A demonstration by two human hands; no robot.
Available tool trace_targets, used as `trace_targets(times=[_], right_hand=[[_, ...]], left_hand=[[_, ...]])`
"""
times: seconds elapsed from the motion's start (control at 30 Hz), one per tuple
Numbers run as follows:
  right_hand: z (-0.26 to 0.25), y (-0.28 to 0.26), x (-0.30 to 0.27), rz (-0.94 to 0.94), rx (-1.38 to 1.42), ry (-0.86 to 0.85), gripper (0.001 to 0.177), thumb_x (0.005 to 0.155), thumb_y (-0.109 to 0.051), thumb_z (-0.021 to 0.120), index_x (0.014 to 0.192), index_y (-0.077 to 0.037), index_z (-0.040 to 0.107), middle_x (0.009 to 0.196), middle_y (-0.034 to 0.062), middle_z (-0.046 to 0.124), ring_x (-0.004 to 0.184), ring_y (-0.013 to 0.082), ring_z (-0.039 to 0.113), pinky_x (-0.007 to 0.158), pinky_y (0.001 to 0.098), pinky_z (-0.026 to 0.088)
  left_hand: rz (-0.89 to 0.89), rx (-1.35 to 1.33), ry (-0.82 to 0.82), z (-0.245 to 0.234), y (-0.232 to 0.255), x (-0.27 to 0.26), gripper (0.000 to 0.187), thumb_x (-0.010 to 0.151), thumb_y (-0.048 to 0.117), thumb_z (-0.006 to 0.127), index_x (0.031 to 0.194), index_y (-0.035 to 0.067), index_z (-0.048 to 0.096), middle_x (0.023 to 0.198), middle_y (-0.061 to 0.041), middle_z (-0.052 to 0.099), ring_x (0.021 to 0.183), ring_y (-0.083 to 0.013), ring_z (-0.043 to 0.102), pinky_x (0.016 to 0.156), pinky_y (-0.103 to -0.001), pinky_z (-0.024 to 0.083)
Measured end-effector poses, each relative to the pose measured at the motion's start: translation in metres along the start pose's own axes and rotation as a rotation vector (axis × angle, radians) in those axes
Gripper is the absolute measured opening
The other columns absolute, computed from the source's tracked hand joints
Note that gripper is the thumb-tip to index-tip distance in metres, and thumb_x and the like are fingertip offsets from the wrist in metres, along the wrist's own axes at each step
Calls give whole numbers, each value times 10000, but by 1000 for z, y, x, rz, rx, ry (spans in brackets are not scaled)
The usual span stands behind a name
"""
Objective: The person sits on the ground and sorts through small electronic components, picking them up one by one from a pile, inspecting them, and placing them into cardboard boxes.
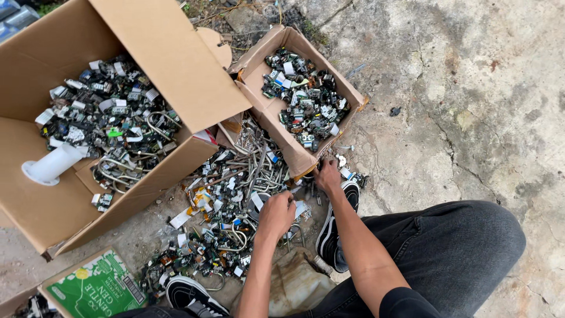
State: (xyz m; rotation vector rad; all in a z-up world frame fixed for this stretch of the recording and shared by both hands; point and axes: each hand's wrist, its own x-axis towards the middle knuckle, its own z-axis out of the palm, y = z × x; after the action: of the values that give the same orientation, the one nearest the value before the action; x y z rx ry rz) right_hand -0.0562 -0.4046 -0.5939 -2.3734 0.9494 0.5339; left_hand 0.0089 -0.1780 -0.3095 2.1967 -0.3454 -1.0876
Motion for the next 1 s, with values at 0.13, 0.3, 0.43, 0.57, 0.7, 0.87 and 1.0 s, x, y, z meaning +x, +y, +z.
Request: trace_targets(times=[0.13, 0.3, 0.43, 0.57, 0.7, 0.87, 1.0], right_hand=[[-8, -19, -28, -60, 213, -45, 718, 989, -690, 455, 1331, -59, 465, 1256, 276, 528, 1253, 519, 553, 1077, 638, 432], [-78, -112, -108, 302, 656, -305, 855, 882, -659, 644, 1354, 43, 520, 1255, 306, 596, 1107, 462, 650, 837, 613, 562], [-38, -121, -102, 467, 942, -335, 769, 848, -353, 696, 1391, 102, 397, 1267, 265, 400, 968, 429, 619, 671, 575, 603], [19, -98, -86, 439, 840, -232, 755, 812, -275, 711, 1372, 127, 404, 1274, 322, 430, 949, 428, 644, 562, 532, 674], [-7, -156, -137, 352, 555, -73, 630, 837, -345, 550, 1226, 139, 661, 1241, 378, 629, 1244, 529, 574, 1069, 631, 448], [-26, -202, -178, 376, 566, -28, 602, 826, -351, 541, 1195, 102, 684, 1186, 360, 658, 1211, 518, 602, 1056, 605, 452], [-22, -207, -191, 260, 532, -63, 493, 818, -393, 630, 1028, 26, 780, 976, 271, 741, 1039, 472, 705, 873, 559, 551]], left_hand=[[-6, -13, 32, 11, -30, 7, 312, 974, 186, 569, 1201, 15, 697, 1061, -216, 728, 1037, -423, 714, 848, -525, 585], [-62, 3, 16, -1, -39, -4, 342, 989, 214, 579, 1236, -4, 672, 1126, -257, 709, 1068, -448, 698, 876, -567, 578], [-95, -44, 76, -27, -33, -17, 345, 991, 208, 581, 1244, -12, 663, 1108, -275, 710, 1069, -478, 688, 872, -601, 575], [-120, -42, 136, -36, -40, -24, 343, 1008, 202, 561, 1245, -27, 655, 1087, -263, 709, 1052, -449, 701, 859, -578, 586], [-167, -19, 170, -36, -50, -27, 346, 975, 263, 600, 1206, 19, 684, 1124, -254, 716, 1073, -463, 699, 894, -596, 569], [-179, -17, 232, -50, -43, -41, 353, 964, 260, 599, 1227, 43, 690, 1102, -240, 724, 1056, -446, 712, 876, -567, 576], [-172, -42, 249, -49, -42, -39, 379, 955, 242, 586, 1265, 40, 669, 1119, -248, 719, 1061, -458, 706, 875, -588, 572]])
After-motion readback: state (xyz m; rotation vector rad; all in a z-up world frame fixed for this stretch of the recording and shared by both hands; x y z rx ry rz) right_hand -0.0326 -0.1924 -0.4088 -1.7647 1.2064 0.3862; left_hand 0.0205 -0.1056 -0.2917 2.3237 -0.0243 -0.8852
